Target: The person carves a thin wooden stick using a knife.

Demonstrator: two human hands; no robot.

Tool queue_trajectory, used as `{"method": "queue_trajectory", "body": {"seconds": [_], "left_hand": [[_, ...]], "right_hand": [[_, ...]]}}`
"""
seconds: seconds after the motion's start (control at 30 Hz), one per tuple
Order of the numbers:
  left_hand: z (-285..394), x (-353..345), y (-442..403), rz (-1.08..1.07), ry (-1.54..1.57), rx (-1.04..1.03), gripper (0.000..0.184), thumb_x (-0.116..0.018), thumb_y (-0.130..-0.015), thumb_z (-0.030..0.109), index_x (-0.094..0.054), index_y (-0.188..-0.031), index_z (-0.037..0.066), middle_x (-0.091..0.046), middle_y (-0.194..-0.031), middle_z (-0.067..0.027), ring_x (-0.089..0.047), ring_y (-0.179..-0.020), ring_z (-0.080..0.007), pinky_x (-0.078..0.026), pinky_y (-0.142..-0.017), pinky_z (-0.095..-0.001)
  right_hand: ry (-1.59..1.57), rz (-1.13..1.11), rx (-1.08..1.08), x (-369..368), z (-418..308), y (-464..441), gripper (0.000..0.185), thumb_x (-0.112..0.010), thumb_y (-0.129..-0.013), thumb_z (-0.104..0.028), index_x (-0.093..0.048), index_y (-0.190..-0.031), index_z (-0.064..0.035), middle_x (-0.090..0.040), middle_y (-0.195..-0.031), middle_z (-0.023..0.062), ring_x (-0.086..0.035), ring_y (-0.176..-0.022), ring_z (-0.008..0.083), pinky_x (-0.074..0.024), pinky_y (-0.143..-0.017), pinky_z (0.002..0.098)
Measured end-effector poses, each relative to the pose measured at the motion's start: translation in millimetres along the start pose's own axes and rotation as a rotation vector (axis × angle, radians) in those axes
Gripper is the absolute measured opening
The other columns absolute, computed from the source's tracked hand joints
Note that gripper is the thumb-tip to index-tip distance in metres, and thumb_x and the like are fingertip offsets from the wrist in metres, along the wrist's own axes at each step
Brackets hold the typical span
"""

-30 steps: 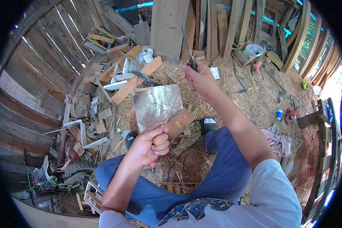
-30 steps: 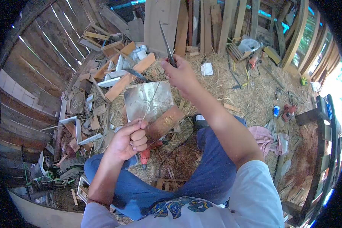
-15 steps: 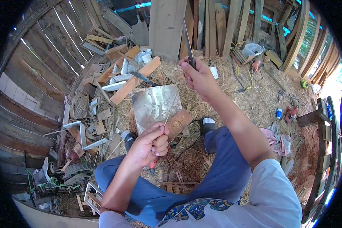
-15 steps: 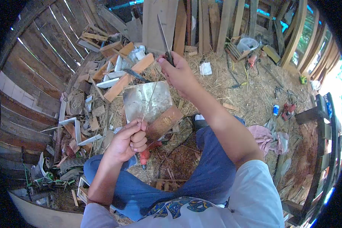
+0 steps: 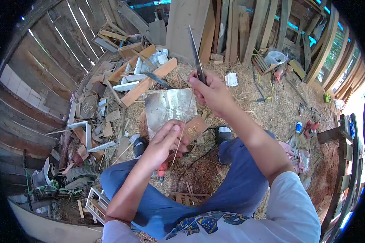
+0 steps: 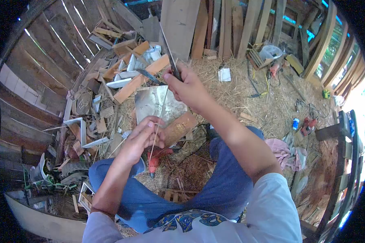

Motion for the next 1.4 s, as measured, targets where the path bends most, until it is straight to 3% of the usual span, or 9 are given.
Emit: {"method": "queue_trajectory", "body": {"seconds": [0.17,0.23,0.43,0.57,0.63,0.83,1.07,1.23,1.4], "left_hand": [[9,-4,5,-0.009,-0.065,-0.137,0.025,-0.044,-0.110,0.028,-0.052,-0.119,0.005,-0.049,-0.070,0.0002,-0.049,-0.057,-0.0077,-0.041,-0.055,-0.0227],[9,-3,8,0.097,0.019,-0.241,0.015,-0.045,-0.110,0.019,-0.052,-0.114,0.006,-0.044,-0.064,0.0053,-0.039,-0.053,-0.0031,-0.032,-0.049,-0.0205],[23,-10,33,0.114,-0.004,-0.289,0.013,-0.045,-0.109,0.015,-0.052,-0.110,0.004,-0.044,-0.063,0.0049,-0.038,-0.052,-0.0025,-0.031,-0.048,-0.0209],[32,-12,45,0.087,0.020,-0.274,0.013,-0.045,-0.110,0.015,-0.052,-0.110,0.003,-0.045,-0.063,0.0039,-0.038,-0.053,-0.0024,-0.031,-0.048,-0.0208],[34,-13,48,0.079,0.022,-0.287,0.014,-0.044,-0.110,0.015,-0.051,-0.110,0.003,-0.046,-0.063,0.0030,-0.038,-0.053,-0.0027,-0.031,-0.048,-0.0209],[38,-14,50,0.071,-0.028,-0.296,0.020,-0.041,-0.111,0.020,-0.050,-0.109,0.003,-0.041,-0.059,0.0020,-0.035,-0.048,-0.0052,-0.033,-0.046,-0.0234],[39,-12,53,0.073,-0.015,-0.298,0.022,-0.040,-0.111,0.021,-0.051,-0.109,0.002,-0.041,-0.058,0.0022,-0.035,-0.048,-0.0052,-0.032,-0.047,-0.0232],[38,-8,56,0.076,-0.024,-0.314,0.024,-0.039,-0.112,0.023,-0.051,-0.109,0.002,-0.042,-0.058,0.0022,-0.036,-0.048,-0.0053,-0.033,-0.047,-0.0232],[38,-3,58,0.076,-0.038,-0.311,0.026,-0.039,-0.112,0.024,-0.051,-0.109,0.002,-0.042,-0.057,0.0021,-0.036,-0.048,-0.0051,-0.034,-0.047,-0.0230]], "right_hand": [[0.016,-0.046,-0.063,-22,1,10,0.018,-0.061,-0.103,-0.026,-0.057,-0.105,-0.0085,-0.048,-0.068,-0.0046,-0.037,-0.052,0.0038,-0.0289,-0.046,0.0213],[-0.022,-0.080,-0.065,-24,-1,10,0.020,-0.062,-0.103,-0.027,-0.057,-0.105,-0.0077,-0.053,-0.073,-0.0021,-0.039,-0.051,0.0036,-0.0305,-0.046,0.0204],[-0.041,-0.129,-0.019,-37,-17,20,0.022,-0.063,-0.103,-0.026,-0.058,-0.102,-0.0050,-0.059,-0.079,0.0021,-0.041,-0.051,0.0035,-0.0317,-0.045,0.0196],[-0.124,-0.176,-0.034,-43,-23,26,0.018,-0.066,-0.101,-0.024,-0.060,-0.104,-0.0077,-0.062,-0.077,-0.0008,-0.043,-0.051,0.0020,-0.0313,-0.045,0.0200],[-0.090,-0.182,0.000,-46,-27,27,0.018,-0.062,-0.103,-0.022,-0.059,-0.101,-0.0035,-0.059,-0.079,0.0031,-0.041,-0.050,0.0041,-0.0300,-0.043,0.0196],[-0.134,-0.210,0.021,-50,-32,29,0.016,-0.060,-0.103,-0.019,-0.059,-0.104,-0.0025,-0.060,-0.078,0.0037,-0.041,-0.050,0.0044,-0.0290,-0.043,0.0197],[-0.113,-0.226,0.045,-54,-33,27,0.018,-0.061,-0.103,-0.020,-0.058,-0.105,-0.0021,-0.059,-0.078,0.0041,-0.041,-0.050,0.0050,-0.0301,-0.044,0.0203],[-0.157,-0.284,0.040,-58,-28,24,0.020,-0.064,-0.102,-0.024,-0.061,-0.110,-0.0055,-0.061,-0.077,-0.0001,-0.043,-0.053,0.0028,-0.0318,-0.046,0.0199],[-0.133,-0.281,0.058,-64,-27,23,0.019,-0.060,-0.103,-0.021,-0.057,-0.103,-0.0029,-0.056,-0.076,0.0023,-0.040,-0.051,0.0048,-0.0301,-0.044,0.0204]]}}
Point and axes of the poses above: each hand's wrist, its own y-axis away from the middle knuckle, its own x-axis out of the back of the hand, z = x × y, the point moved 3 cm from there along -y, towards the middle knuckle
